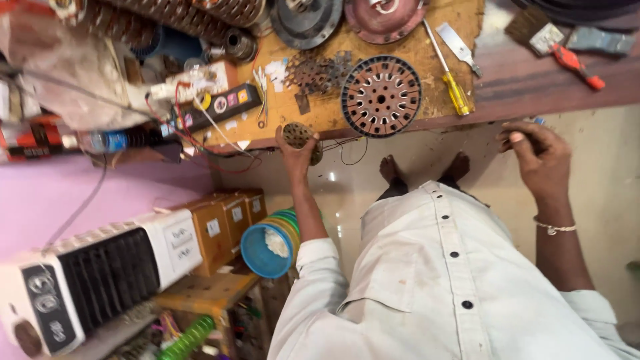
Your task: The person uses a hammer to tap a circular metal component on a green press machine, then inspects it. They then use a screwdriver to pry and adjust parts within a larger cylindrical stator assembly on a cluttered workbench.
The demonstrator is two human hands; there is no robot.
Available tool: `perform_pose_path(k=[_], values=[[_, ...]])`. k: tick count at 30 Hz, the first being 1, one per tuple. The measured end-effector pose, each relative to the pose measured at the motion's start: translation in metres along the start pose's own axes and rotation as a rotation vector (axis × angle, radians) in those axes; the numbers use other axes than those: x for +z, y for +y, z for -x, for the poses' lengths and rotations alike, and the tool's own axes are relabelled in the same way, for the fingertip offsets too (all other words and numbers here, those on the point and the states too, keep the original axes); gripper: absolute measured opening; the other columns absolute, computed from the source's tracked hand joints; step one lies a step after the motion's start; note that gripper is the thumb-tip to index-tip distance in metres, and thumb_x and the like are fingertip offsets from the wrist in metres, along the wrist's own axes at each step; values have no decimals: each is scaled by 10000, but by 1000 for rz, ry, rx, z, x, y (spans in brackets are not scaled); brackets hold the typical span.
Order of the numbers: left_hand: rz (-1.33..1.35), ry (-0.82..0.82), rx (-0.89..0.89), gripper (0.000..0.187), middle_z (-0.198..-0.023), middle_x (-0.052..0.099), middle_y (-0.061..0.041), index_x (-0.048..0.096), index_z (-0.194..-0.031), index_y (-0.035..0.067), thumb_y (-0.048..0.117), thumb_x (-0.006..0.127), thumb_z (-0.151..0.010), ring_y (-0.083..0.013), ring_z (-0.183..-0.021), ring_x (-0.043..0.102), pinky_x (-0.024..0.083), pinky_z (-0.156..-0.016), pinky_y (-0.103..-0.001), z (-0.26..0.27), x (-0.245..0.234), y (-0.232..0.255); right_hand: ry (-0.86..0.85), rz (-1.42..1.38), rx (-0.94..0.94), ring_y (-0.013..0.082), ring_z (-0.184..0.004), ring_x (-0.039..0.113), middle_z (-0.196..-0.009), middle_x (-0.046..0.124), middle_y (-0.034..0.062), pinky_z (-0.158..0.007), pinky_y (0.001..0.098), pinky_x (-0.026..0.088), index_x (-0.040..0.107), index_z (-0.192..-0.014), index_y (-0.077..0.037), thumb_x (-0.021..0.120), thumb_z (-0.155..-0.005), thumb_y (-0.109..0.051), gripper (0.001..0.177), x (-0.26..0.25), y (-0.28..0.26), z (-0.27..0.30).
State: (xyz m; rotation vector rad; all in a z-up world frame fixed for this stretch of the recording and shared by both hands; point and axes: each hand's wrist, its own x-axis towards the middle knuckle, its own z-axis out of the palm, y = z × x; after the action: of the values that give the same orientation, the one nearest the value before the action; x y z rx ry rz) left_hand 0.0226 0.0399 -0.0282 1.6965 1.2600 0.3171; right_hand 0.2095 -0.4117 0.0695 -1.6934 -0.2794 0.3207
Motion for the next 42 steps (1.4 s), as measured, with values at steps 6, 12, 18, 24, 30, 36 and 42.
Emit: perform_pose_path(k=[6, 12, 18, 24, 30, 36, 42], values=[[1360, -387, -308, 862, -1479, 468, -133, 416, -1525, 150, 531, 774, -840, -346, -1307, 514, 535, -1017, -544, 57, -20, 1, -316, 464, -247, 273, -970, 668, -1102, 722, 114, -776, 385, 512, 731, -1218, -47, 749, -1012, -189, 251, 48, -69, -46], [1725, -617, -49, 902, -1563, 461, -151, 399, -1597, 102, 573, 747, -911, -337, -1372, 530, 529, -1074, -513, 92, -1, 1, -780, 1006, -727, 472, -1513, 261, -1645, 342, 166, -1138, 692, 314, 532, -1492, -288, 752, -753, -584, 826, 148, -117, -119], [1676, -636, 9, 1046, -1617, 438, -183, 352, -1658, 52, 568, 818, -875, -355, -1444, 511, 496, -1144, -528, 129, -6, 8, -889, 1315, -743, 467, -1511, 108, -1698, 166, 127, -1099, 775, 242, 299, -1580, -412, 785, -593, -729, 1145, 182, -111, -125], [1149, -370, 267, 1388, -1585, 317, -175, 23, -1664, 266, 482, 958, -661, -377, -1364, 508, 467, -1153, -547, 146, -6, 76, -853, 1178, -669, 504, -1490, 274, -1718, 187, 137, -1023, 749, 390, 320, -1587, -327, 884, -576, -574, 1184, 171, -102, -146], [246, -275, 680, 1346, -1690, 227, -157, 78, -1680, 351, 474, 977, -684, -382, -1544, 350, 370, -1302, -538, 127, -6, 142, -610, -95, -302, 328, -1440, 416, -1586, 373, 78, -1167, 521, 428, 235, -1664, -213, 836, -815, -698, 1148, 83, -75, -152], [-427, -373, 638, 1274, -1645, 202, -228, 274, -1565, 381, 487, 1025, -541, -516, -1464, 299, 350, -1058, -687, 100, 38, 192, -237, -768, 20, 356, -1382, 408, -1558, 384, 49, -1063, 592, 371, 228, -1658, -256, 586, -710, -953, 1230, -15, -2, -102], [-692, -427, 628, 1226, -1639, 188, -197, 315, -1543, 412, 468, 1019, -541, -579, -1402, 318, 371, -1011, -756, 95, 73, 213, -90, -1327, 62, 378, -1399, 435, -1507, 480, 95, -1023, 620, 459, 299, -1643, -175, 686, -754, -804, 1156, -58, 95, 21]])
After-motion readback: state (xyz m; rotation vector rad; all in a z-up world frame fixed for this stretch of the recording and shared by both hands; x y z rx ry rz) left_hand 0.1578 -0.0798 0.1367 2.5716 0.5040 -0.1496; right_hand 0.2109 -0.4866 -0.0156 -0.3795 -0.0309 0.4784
